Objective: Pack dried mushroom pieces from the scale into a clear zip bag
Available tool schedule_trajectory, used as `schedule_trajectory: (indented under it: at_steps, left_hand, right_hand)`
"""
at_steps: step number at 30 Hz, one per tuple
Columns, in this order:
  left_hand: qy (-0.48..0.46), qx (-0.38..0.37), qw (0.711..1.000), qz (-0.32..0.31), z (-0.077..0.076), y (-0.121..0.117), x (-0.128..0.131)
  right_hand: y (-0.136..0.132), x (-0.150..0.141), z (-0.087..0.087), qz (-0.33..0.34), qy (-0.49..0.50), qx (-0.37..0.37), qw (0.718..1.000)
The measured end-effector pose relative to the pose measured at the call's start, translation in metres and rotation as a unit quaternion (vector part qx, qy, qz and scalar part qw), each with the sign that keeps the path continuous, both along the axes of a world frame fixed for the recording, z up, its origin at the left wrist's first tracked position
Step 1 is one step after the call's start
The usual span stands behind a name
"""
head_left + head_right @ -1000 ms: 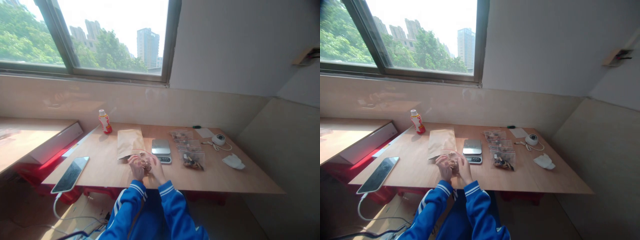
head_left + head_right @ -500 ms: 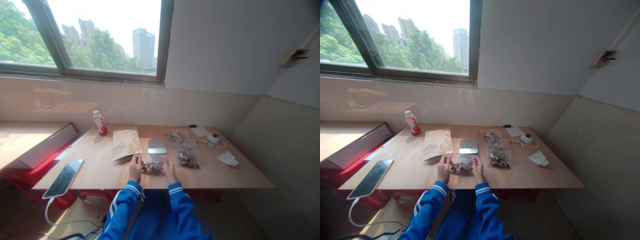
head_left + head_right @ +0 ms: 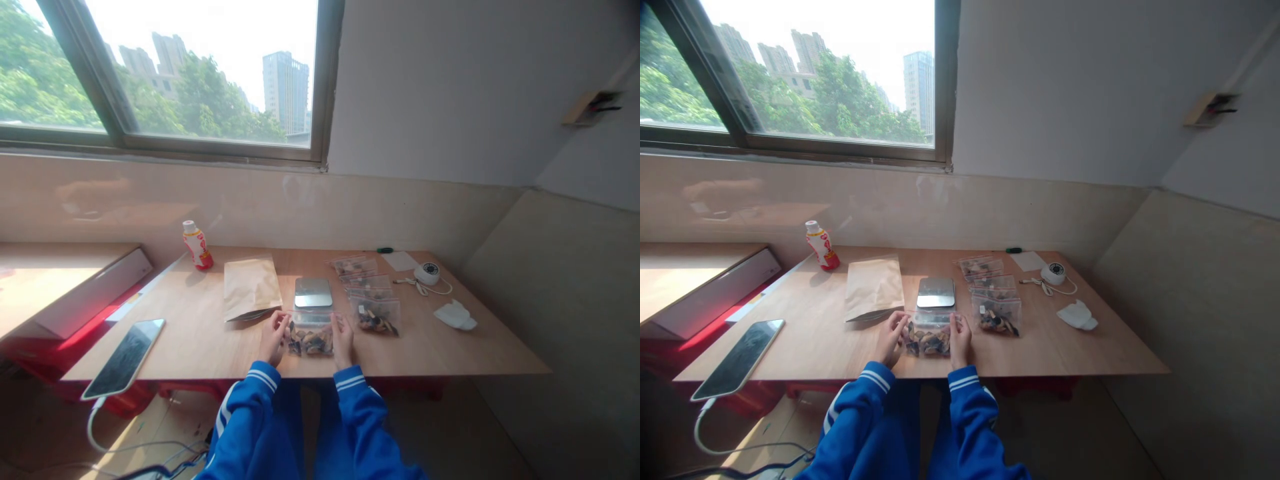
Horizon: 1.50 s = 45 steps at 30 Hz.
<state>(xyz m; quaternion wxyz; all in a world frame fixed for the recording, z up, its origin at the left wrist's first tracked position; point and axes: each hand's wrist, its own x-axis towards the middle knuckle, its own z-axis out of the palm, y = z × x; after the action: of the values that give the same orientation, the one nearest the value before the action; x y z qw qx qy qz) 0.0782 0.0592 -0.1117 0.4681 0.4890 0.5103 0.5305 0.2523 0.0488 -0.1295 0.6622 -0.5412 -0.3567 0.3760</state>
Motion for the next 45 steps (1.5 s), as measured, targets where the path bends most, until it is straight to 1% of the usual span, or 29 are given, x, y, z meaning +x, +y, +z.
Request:
schedule_trajectory:
  at_steps: [2,6,12,20,23,26,30,33,40,42,45]
  left_hand:
    - [-0.019,0.003,1.000,-0.001,0.000,-0.001,0.001]
    - [-0.040,0.007,0.999,0.017,-0.004,0.002,0.001]
    - [-0.051,-0.003,0.998,0.040,-0.012,0.005,-0.002]
    - [-0.068,0.003,0.995,0.069,-0.003,0.000,-0.003]
    - [-0.078,0.001,0.995,0.060,-0.003,0.000,-0.004]
    - [-0.080,-0.005,0.996,0.044,-0.005,0.000,-0.005]
    - [-0.083,-0.010,0.995,0.045,-0.009,0.001,-0.006]
    - [-0.096,-0.015,0.994,0.044,-0.009,0.002,-0.006]
    - [-0.104,-0.012,0.991,0.078,0.000,-0.001,-0.003]
    - [-0.102,-0.008,0.991,0.082,0.000,-0.001,-0.003]
    - [-0.095,-0.004,0.992,0.082,-0.003,0.000,-0.004]
  right_hand:
    - [0.000,0.000,-0.001,0.011,0.000,-0.004,1.000]
    - [-0.001,-0.001,-0.002,0.035,-0.004,-0.015,0.999]
    - [-0.003,0.001,-0.001,0.039,-0.004,-0.014,0.999]
    - [-0.003,0.000,-0.002,0.030,0.003,-0.025,0.999]
    - [-0.003,0.000,-0.002,0.027,0.006,-0.027,0.999]
    - [-0.001,0.001,-0.006,0.029,0.018,-0.025,0.999]
    - [0.000,0.003,-0.011,0.032,0.028,-0.017,0.999]
    - [0.000,0.004,-0.012,0.037,0.028,-0.022,0.999]
    - [0.002,0.003,-0.014,0.025,0.044,-0.010,0.999]
    - [0.005,0.004,-0.016,0.005,0.052,-0.008,0.999]
    - [0.007,0.006,-0.020,-0.017,0.062,-0.008,0.998]
